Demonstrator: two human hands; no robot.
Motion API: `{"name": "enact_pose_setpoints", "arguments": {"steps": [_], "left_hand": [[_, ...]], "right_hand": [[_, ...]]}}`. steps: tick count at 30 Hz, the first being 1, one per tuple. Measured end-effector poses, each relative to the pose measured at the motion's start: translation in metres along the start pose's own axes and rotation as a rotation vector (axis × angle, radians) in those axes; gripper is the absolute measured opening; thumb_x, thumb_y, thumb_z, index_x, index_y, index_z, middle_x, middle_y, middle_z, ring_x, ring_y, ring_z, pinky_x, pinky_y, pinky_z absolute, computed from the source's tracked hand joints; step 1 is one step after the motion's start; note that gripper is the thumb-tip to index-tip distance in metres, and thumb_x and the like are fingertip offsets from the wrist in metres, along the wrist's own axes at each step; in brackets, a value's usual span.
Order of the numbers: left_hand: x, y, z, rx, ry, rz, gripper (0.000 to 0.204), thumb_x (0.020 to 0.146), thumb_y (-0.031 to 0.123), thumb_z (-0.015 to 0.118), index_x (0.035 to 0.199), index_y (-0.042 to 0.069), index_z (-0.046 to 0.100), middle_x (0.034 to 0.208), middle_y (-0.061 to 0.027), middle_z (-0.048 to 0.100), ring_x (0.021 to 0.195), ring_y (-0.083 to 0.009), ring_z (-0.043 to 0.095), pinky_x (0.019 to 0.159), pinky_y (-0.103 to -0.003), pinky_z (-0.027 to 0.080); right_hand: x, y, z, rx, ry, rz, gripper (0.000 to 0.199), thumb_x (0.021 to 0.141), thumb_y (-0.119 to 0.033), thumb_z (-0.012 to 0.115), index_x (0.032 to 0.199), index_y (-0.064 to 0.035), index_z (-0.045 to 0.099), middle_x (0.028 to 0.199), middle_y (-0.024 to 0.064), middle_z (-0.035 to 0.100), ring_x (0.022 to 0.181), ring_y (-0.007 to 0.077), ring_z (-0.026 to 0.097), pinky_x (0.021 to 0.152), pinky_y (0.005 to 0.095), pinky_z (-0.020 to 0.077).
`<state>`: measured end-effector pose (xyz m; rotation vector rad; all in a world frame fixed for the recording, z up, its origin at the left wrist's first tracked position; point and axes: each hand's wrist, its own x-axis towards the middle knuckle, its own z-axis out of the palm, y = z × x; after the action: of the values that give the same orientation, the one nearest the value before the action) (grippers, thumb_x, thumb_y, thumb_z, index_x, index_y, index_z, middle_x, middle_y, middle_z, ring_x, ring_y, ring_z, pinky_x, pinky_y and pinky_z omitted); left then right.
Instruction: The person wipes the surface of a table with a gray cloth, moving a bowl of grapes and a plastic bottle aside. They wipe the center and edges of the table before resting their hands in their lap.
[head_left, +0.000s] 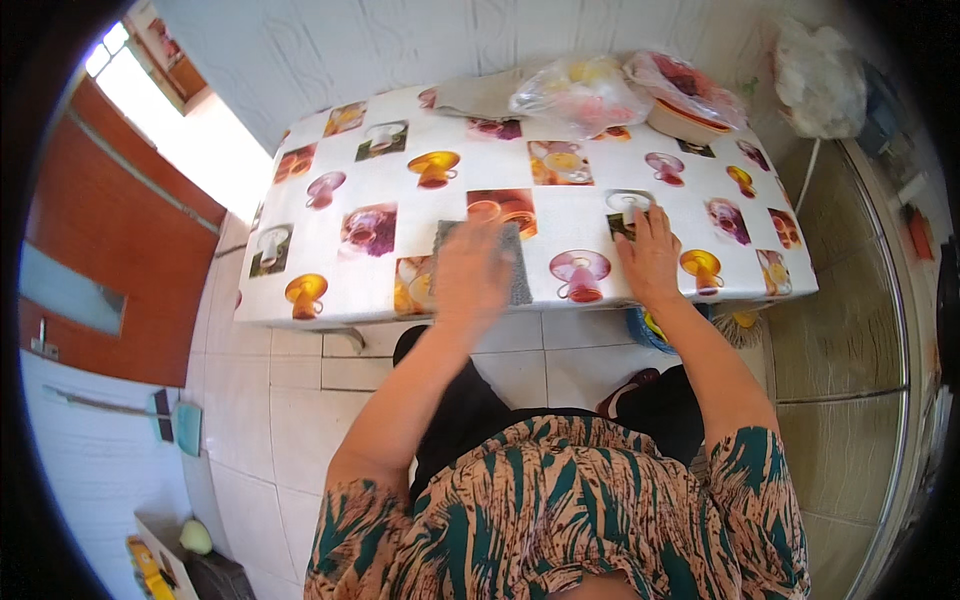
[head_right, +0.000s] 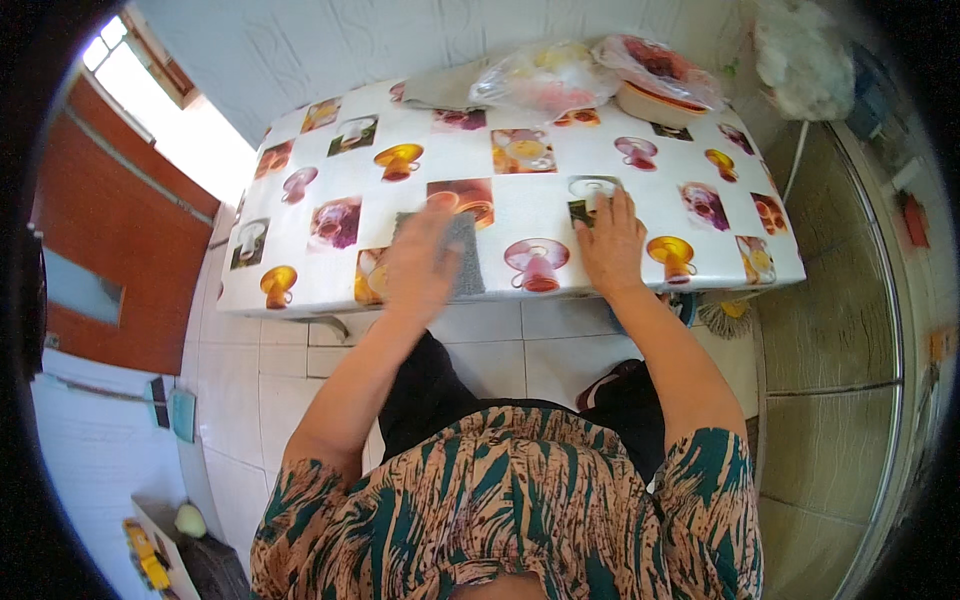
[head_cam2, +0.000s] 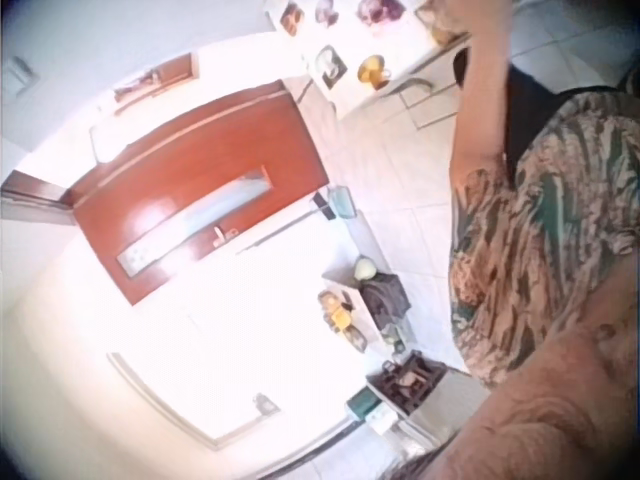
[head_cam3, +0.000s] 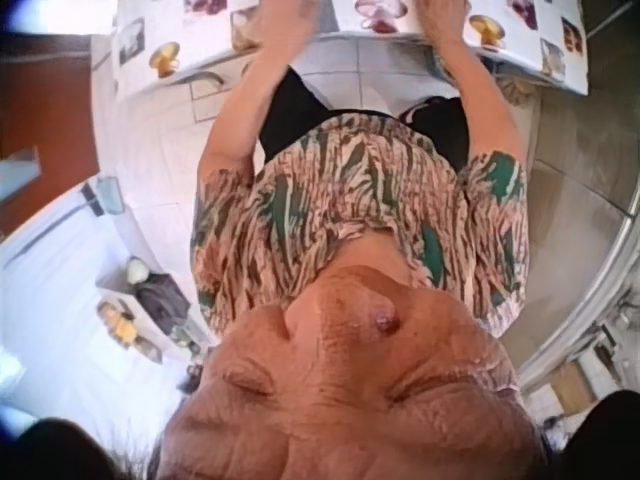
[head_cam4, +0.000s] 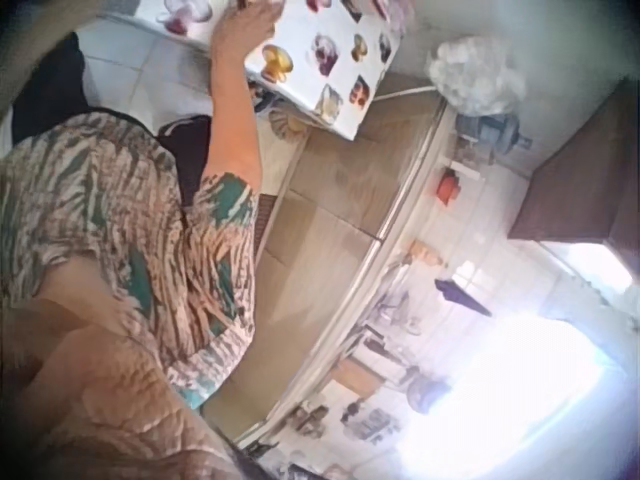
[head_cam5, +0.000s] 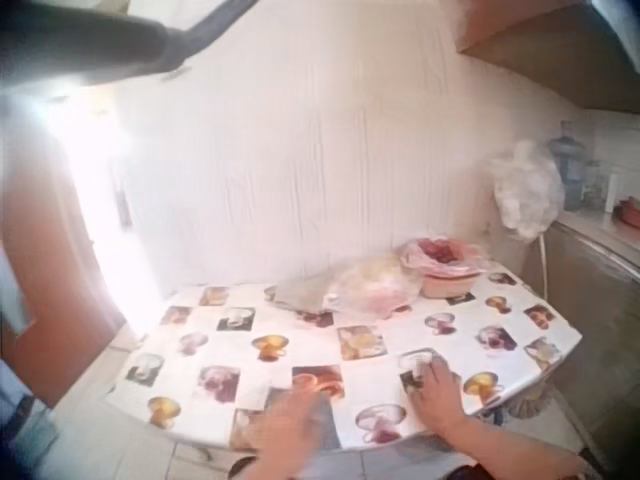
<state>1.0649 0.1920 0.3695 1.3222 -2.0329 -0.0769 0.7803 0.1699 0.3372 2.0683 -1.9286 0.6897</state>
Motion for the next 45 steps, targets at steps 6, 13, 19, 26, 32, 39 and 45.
{"name": "enact_pose_setpoints", "arguments": {"steps": [6,13,19,26,32,39,45], "left_hand": [[-0.014,0.027,0.033,0.158,-0.075,-0.039,0.061,0.087,0.033,0.059,0.136,0.0,0.044,0.146,-0.0199,0.037,0.138,-0.0346,0.03,0.11,-0.051,0.027],[-0.036,-0.136,-0.056,0.696,-0.018,-0.354,0.064,0.093,0.047,0.051,0.144,0.011,0.039,0.149,-0.0132,0.039,0.137,-0.0287,0.035,0.108,-0.055,0.027],[-0.067,-0.203,-0.102,0.791,0.02,-0.76,0.064,0.094,0.046,0.049,0.142,0.004,0.041,0.149,-0.0165,0.038,0.138,-0.0308,0.034,0.11,-0.05,0.026],[-0.025,-0.008,-0.007,0.356,-0.161,-0.211,0.074,0.086,0.041,0.062,0.142,-0.001,0.036,0.147,-0.0201,0.038,0.138,-0.0333,0.034,0.112,-0.044,0.026],[-0.011,0.058,0.051,0.025,-0.121,0.041,0.073,0.089,0.044,0.054,0.141,-0.003,0.034,0.147,-0.0195,0.037,0.139,-0.0311,0.032,0.115,-0.043,0.022],[-0.068,-0.038,-0.024,0.179,0.068,0.049,0.056,0.077,0.018,0.064,0.131,0.005,0.053,0.134,-0.0114,0.055,0.128,-0.0281,0.048,0.109,-0.044,0.032],[-0.109,-0.174,-0.103,0.435,0.263,-0.18,0.039,0.088,0.017,0.053,0.126,0.007,0.058,0.131,-0.0111,0.057,0.124,-0.03,0.051,0.106,-0.047,0.034]], "right_hand": [[-0.006,-0.002,-0.001,-0.066,-0.068,0.017,0.056,0.093,-0.039,0.053,0.133,0.0001,0.048,0.141,0.0175,0.046,0.133,0.031,0.04,0.106,0.0484,0.0297],[-0.006,0.001,-0.006,-0.104,-0.047,0.003,0.055,0.094,-0.038,0.053,0.133,-0.0001,0.048,0.14,0.0165,0.047,0.132,0.0305,0.041,0.105,0.0473,0.0303],[-0.004,-0.006,-0.006,-0.095,-0.036,-0.014,0.053,0.094,-0.037,0.052,0.132,0.0005,0.049,0.139,0.0165,0.048,0.131,0.0309,0.042,0.105,0.0471,0.031],[-0.003,-0.005,-0.004,-0.126,-0.048,0.002,0.053,0.094,-0.036,0.052,0.132,0.0002,0.048,0.14,0.0164,0.048,0.132,0.0305,0.042,0.105,0.0463,0.0313],[-0.003,-0.003,-0.001,-0.087,-0.072,-0.017,0.054,0.094,-0.037,0.052,0.135,-0.001,0.047,0.141,0.0165,0.047,0.132,0.0307,0.042,0.106,0.0471,0.0315],[-0.006,0.003,-0.003,-0.084,-0.114,0.018,0.054,0.095,-0.036,0.051,0.137,-0.0034,0.047,0.144,0.0159,0.044,0.135,0.0297,0.039,0.107,0.0472,0.0295],[-0.008,0.003,-0.003,-0.115,-0.128,0.01,0.055,0.096,-0.037,0.048,0.14,-0.004,0.044,0.146,0.0157,0.042,0.136,0.0293,0.038,0.109,0.0469,0.0274]]}}
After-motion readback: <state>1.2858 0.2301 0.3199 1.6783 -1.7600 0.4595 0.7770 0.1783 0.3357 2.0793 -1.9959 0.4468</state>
